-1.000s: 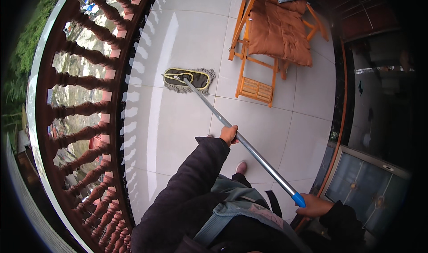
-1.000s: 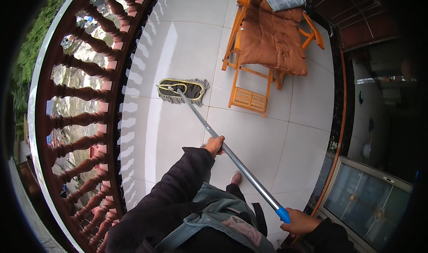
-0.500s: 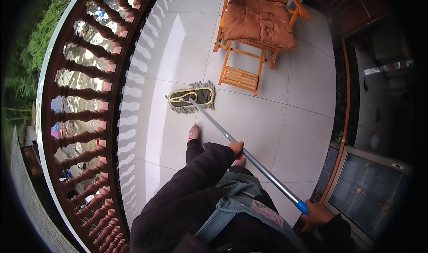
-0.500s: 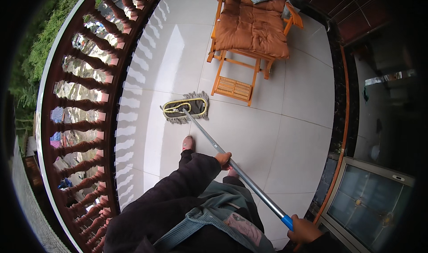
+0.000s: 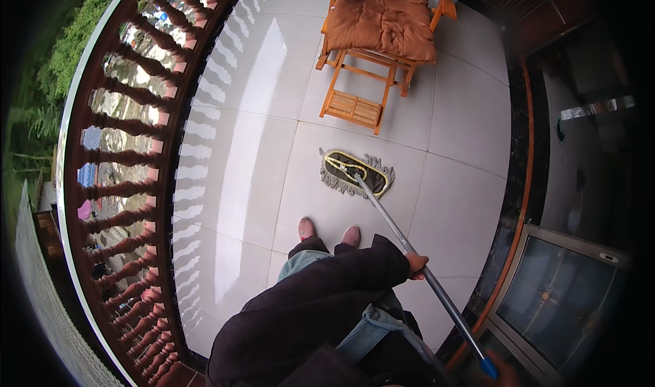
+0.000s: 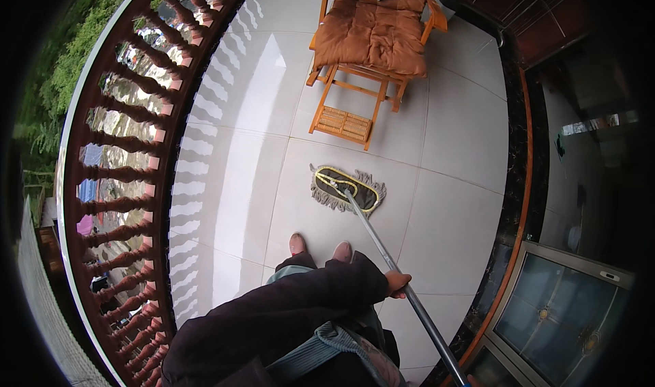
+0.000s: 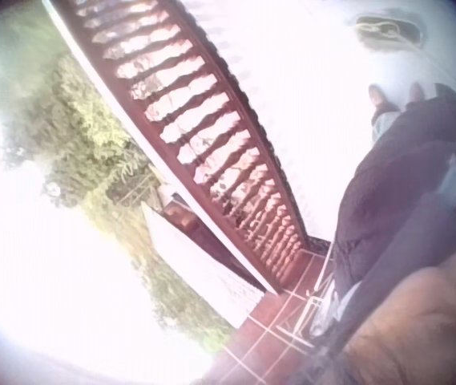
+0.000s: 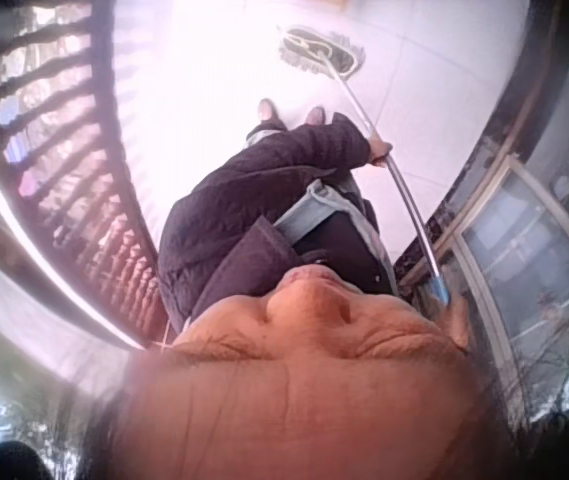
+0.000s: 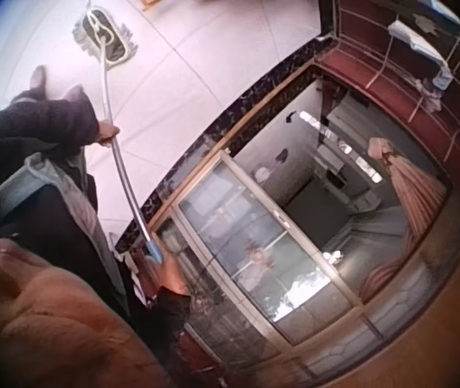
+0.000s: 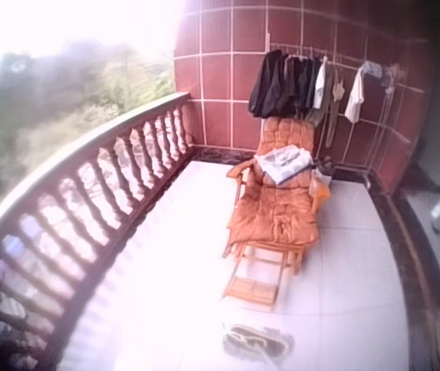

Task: The person mops a tiled balcony floor using a flat mop. They briefly move a wooden rocking chair and a small stool to clear the area, then continue mopping the entire floor surface.

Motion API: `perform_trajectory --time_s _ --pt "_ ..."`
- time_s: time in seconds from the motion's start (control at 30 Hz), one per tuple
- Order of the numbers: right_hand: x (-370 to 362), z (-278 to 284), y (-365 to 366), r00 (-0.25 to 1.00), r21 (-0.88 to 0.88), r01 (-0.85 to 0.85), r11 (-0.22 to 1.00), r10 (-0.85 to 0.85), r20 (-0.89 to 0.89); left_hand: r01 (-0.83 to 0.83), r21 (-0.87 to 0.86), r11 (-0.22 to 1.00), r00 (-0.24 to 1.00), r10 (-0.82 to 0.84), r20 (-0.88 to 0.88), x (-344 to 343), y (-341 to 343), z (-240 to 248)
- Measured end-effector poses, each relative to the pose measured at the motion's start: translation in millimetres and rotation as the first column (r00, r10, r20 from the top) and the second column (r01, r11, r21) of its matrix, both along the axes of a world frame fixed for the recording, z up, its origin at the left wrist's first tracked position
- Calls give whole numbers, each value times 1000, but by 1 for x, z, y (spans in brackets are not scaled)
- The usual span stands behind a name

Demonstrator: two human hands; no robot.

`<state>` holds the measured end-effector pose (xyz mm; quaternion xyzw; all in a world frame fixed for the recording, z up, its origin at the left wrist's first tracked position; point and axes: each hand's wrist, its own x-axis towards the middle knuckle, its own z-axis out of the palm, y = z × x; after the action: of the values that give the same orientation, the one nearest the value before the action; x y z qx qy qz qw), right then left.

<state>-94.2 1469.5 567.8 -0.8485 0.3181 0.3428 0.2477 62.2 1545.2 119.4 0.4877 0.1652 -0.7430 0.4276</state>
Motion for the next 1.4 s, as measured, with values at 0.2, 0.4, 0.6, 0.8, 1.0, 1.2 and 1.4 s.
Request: perform_trajectory --time_s 0.2,0.4,0.6,0.8,1.0,1.2,1.4 --pt "-40 -11 0 594 19 783 622 -738 -320 -102 23 994 991 100 87 15 26 -5" --pt "74 -54 38 970 148 17 989 20 -244 -263 150 953 951 230 206 89 109 -13" --pt "168 -105 90 948 366 23 930 95 -302 -531 213 820 808 415 419 168 213 -45" --pt "261 -169 157 785 353 -609 710 603 140 -820 195 538 546 637 544 236 344 -74" --pt "338 -189 256 606 311 -762 569 795 32 -943 179 281 322 630 707 250 460 -117" --pt "354 -198 279 433 256 -870 422 901 -12 -962 205 179 270 726 632 226 495 -116" --pt "341 -182 227 240 164 -959 232 970 31 -932 266 245 361 683 635 161 442 -170"
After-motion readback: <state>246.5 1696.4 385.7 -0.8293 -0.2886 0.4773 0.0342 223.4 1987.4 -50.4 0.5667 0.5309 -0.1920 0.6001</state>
